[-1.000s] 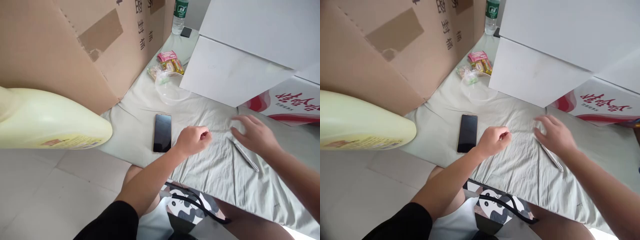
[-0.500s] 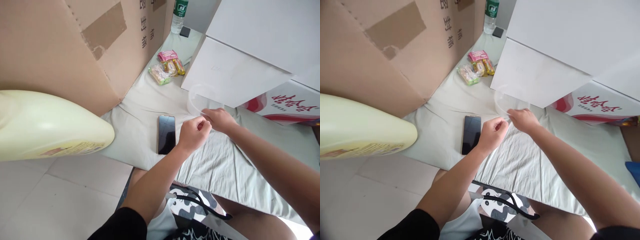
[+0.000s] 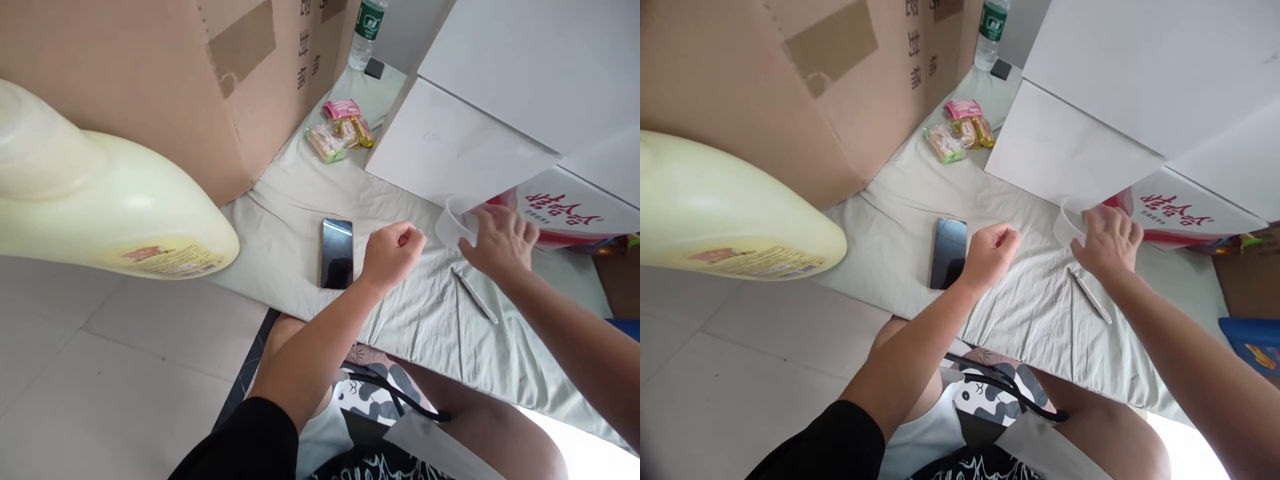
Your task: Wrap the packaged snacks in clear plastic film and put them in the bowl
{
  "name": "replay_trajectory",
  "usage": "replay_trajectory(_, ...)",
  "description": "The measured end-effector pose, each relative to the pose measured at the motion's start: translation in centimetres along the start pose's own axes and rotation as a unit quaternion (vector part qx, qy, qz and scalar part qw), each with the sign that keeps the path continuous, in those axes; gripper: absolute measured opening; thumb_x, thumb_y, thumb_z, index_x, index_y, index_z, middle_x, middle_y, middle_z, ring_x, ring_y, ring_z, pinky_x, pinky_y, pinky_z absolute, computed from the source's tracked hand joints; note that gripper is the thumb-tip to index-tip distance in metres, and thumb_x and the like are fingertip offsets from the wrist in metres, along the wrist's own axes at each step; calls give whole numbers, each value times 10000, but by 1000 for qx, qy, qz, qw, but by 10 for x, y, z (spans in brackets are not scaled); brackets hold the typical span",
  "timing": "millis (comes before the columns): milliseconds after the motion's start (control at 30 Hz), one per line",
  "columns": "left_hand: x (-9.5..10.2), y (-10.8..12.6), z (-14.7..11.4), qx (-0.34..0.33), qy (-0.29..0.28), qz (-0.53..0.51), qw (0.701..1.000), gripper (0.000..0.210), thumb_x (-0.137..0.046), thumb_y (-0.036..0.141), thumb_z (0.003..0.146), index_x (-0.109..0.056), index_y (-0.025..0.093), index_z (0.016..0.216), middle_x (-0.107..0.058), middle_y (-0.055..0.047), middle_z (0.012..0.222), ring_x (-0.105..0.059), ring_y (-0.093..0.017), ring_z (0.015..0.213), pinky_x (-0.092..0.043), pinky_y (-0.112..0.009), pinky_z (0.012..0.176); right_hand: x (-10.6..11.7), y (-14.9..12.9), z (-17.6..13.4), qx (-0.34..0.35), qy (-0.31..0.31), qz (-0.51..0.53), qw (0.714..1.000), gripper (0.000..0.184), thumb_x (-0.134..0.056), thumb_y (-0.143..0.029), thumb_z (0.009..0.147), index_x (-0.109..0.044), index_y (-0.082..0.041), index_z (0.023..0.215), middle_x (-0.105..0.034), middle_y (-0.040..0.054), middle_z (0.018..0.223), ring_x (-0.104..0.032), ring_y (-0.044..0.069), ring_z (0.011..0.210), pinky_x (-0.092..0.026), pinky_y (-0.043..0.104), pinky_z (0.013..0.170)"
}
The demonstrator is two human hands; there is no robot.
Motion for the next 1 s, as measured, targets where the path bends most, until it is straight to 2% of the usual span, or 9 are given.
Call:
replay_trajectory(67,9,-2,2,-1,19,-5,1000,310,-526,291,858,-414,204,582,-356,52,550,-349,-102,574,-274,-282,567,5,-35,6,66,-19,2,998,609,-484,-447,863,-496,-224,1429,-517,212,1481,-416,437,1422,-321,679,1114)
replay_trajectory(167,23,-4,8,21,58,-19,998,286,-525,264,845,-425,201,585,-342,52,555,-339,-100,572,-269,-281,560,9,-69,13,108,-45,8,993,577,-496,-413,864,-498,-234,1412,-572,187,1412,-494,402,1340,-324,669,1111)
replay_trajectory(367,36,5,20,53,56,-95,992,292,-518,251,865,-408,197,600,-313,53,571,-294,-88,554,-274,-271,544,29,-123,35,187,21,63,980,543,-506,-380,908,-506,-223,1428,-473,198,1517,-383,420,1449,-343,624,1127)
replay_trajectory(533,38,6,22,79,66,-116,988,325,-519,209,868,-358,196,586,-305,53,556,-273,-84,545,-272,-276,542,21,-209,98,249,-2,156,956,588,-536,-337,885,-496,-226,1462,-487,190,1506,-518,404,1315,-462,584,1045)
replay_trajectory(667,44,5,21,84,76,-127,985,321,-523,177,867,-385,195,578,-297,50,548,-272,-90,554,-258,-278,543,12,-281,155,226,-7,220,949,671,-540,-411,901,-426,-250,1542,-354,180,1629,-431,431,1406,-429,624,1071)
replay_trajectory(733,49,5,21,85,90,-144,982,313,-523,167,865,-396,192,580,-294,46,558,-274,-92,563,-242,-276,540,7,-307,171,208,-50,229,950,667,-532,-445,914,-424,-284,1552,-317,148,1659,-406,429,1425,-408,644,1091)
replay_trajectory(833,58,6,21,69,136,-156,976,330,-510,138,854,-342,188,575,-276,40,584,-255,-92,580,-218,-273,546,-4,-326,179,184,-93,239,949,544,-514,-435,937,-539,-313,1467,-281,90,1682,-296,434,1488,-391,672,1110)
replay_trajectory(900,63,9,20,58,157,-158,973,328,-500,120,850,-325,188,581,-261,40,591,-237,-90,579,-209,-270,548,-12,-325,179,177,-76,255,947,465,-495,-389,953,-614,-308,1395,-285,69,1680,-248,427,1508,-375,671,1134)
replay_trajectory(1000,64,12,19,56,153,-170,972,332,-499,101,855,-337,188,579,-247,43,577,-225,-87,562,-208,-261,541,-25,-311,174,198,-30,282,938,433,-496,-345,948,-672,-272,1337,-353,92,1638,-305,424,1466,-337,661,1170)
Point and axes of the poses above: each hand's wrist, its own z-axis towards the middle knuckle, its own x-axis out of the back of the hand, y = z × x, the point moved 3 cm from there along z, towards the middle knuckle
